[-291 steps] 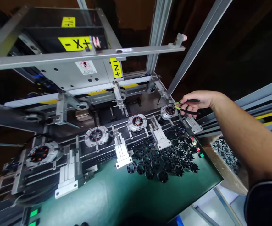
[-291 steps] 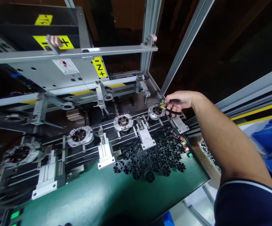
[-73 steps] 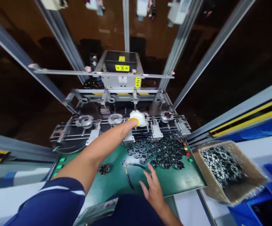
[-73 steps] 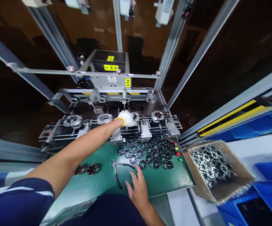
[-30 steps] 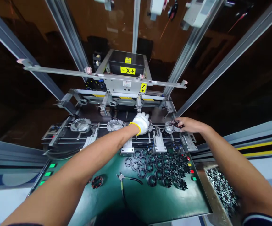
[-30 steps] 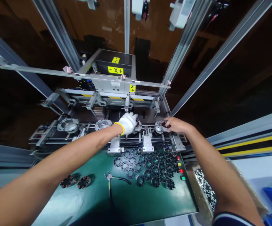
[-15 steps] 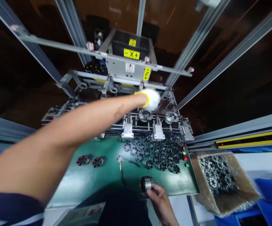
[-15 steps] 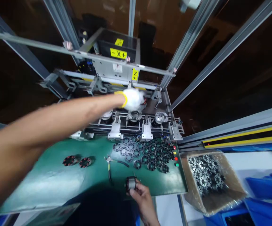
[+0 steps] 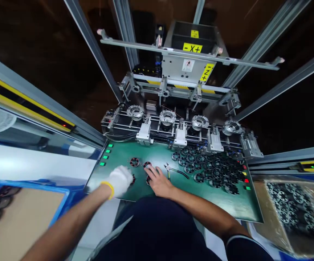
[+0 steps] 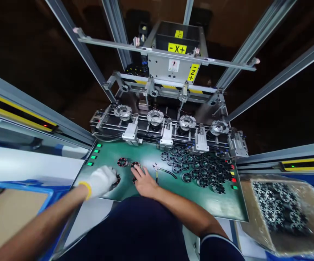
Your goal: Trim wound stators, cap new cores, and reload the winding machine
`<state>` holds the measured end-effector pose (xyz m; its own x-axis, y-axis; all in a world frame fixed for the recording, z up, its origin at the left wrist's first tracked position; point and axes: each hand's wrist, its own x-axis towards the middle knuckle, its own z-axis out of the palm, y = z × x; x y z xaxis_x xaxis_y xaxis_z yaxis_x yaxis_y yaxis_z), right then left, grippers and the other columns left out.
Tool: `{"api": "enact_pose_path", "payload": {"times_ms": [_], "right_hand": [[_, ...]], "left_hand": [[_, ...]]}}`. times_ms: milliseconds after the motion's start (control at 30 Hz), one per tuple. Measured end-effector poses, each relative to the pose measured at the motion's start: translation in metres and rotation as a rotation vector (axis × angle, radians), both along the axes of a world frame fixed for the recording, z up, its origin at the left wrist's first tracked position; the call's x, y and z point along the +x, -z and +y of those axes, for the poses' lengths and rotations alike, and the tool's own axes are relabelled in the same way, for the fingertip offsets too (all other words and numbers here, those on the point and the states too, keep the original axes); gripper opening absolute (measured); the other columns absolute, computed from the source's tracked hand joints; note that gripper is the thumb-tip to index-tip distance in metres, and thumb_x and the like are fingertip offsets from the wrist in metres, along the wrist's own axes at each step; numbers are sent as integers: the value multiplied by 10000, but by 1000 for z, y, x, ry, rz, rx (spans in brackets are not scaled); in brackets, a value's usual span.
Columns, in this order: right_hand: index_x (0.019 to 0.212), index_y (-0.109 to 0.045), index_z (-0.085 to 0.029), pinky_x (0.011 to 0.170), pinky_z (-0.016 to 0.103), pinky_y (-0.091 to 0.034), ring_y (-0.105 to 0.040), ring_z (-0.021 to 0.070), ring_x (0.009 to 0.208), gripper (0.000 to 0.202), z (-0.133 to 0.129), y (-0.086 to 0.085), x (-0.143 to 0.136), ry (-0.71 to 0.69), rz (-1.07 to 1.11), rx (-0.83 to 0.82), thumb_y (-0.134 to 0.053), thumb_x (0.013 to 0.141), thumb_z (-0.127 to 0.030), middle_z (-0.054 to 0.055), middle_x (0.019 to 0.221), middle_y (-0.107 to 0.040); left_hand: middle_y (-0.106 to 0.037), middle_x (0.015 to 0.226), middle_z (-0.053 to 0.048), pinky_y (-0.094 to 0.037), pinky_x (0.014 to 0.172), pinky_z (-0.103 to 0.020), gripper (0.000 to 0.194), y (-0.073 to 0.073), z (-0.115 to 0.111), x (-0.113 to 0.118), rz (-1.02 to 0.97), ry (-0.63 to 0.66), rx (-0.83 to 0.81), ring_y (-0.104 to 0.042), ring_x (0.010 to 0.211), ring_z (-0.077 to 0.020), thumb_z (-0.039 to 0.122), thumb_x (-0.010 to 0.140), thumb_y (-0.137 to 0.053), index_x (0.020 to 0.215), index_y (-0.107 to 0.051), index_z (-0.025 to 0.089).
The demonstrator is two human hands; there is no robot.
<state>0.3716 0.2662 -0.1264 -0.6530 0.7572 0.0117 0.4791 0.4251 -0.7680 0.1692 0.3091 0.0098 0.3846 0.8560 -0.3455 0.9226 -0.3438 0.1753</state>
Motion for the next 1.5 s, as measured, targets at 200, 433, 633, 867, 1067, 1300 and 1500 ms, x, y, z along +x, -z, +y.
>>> {"api": "enact_pose_path", "payload": {"times_ms": [200, 433, 633, 867, 1067, 1300, 1500], "right_hand": [[1155, -703, -128, 1216, 601, -311, -339, 339, 1515, 259, 4, 6, -20, 65, -163, 182, -688, 913, -221, 217, 1557, -465], [1146, -678, -163, 1125, 673, -367, -356, 395, 1487, 234, -48, -5, 138, 647, -361, 254, -579, 965, -274, 246, 1521, -472], [1068, -696, -179, 1113, 697, -344, -280, 415, 1518, 199, -77, 4, 192, 877, -386, 155, -572, 917, -220, 213, 1584, -403], [820, -721, -209, 1186, 708, -189, -264, 392, 1528, 149, -60, -6, 177, 902, -148, 4, -607, 889, -277, 150, 1565, -462], [833, -736, -216, 1120, 511, -432, -536, 322, 1353, 282, -47, -57, 129, 808, 247, -206, -651, 886, -479, 143, 1453, -581], [898, -790, -224, 1031, 398, -506, -593, 297, 1279, 395, -20, -104, 69, 560, 500, -468, -728, 824, -607, 126, 1331, -661], [851, -791, -171, 730, 380, -606, -721, 243, 856, 529, 40, -113, 30, 289, 424, -518, -662, 845, -683, 132, 1001, -753]], "left_hand": [[-705, 1124, -244, -523, 888, -486, 285, 77, -44, -22, 13, -128, -4, -666, 1039, -362, 253, 860, -546, 992, -762, 122], [-573, 1428, -187, -496, 1060, -455, 467, 96, -56, -57, -146, -371, 94, -589, 1263, -347, 507, 924, -491, 1142, -722, 165], [-617, 1371, -180, -500, 1055, -515, 529, 79, -34, -57, -238, -501, 191, -604, 1239, -383, 595, 891, -483, 1098, -715, 166], [-620, 1388, -103, -504, 1068, -439, 385, 49, -11, 3, -347, -365, 234, -602, 1256, -312, 501, 893, -570, 1122, -719, 231], [-667, 1345, -117, -537, 1005, -441, 731, 17, -22, 73, -435, 138, 72, -660, 1187, -318, 531, 788, -765, 1428, -560, 243], [-734, 1225, -130, -547, 959, -440, 677, 14, -34, 79, -536, 80, 212, -719, 1078, -304, 585, 896, -638, 1453, -510, 222], [-690, 1328, -131, -541, 1034, -438, 801, 55, -50, 17, -521, -279, 321, -683, 1180, -311, 629, 788, -725, 1443, -488, 232]]}}
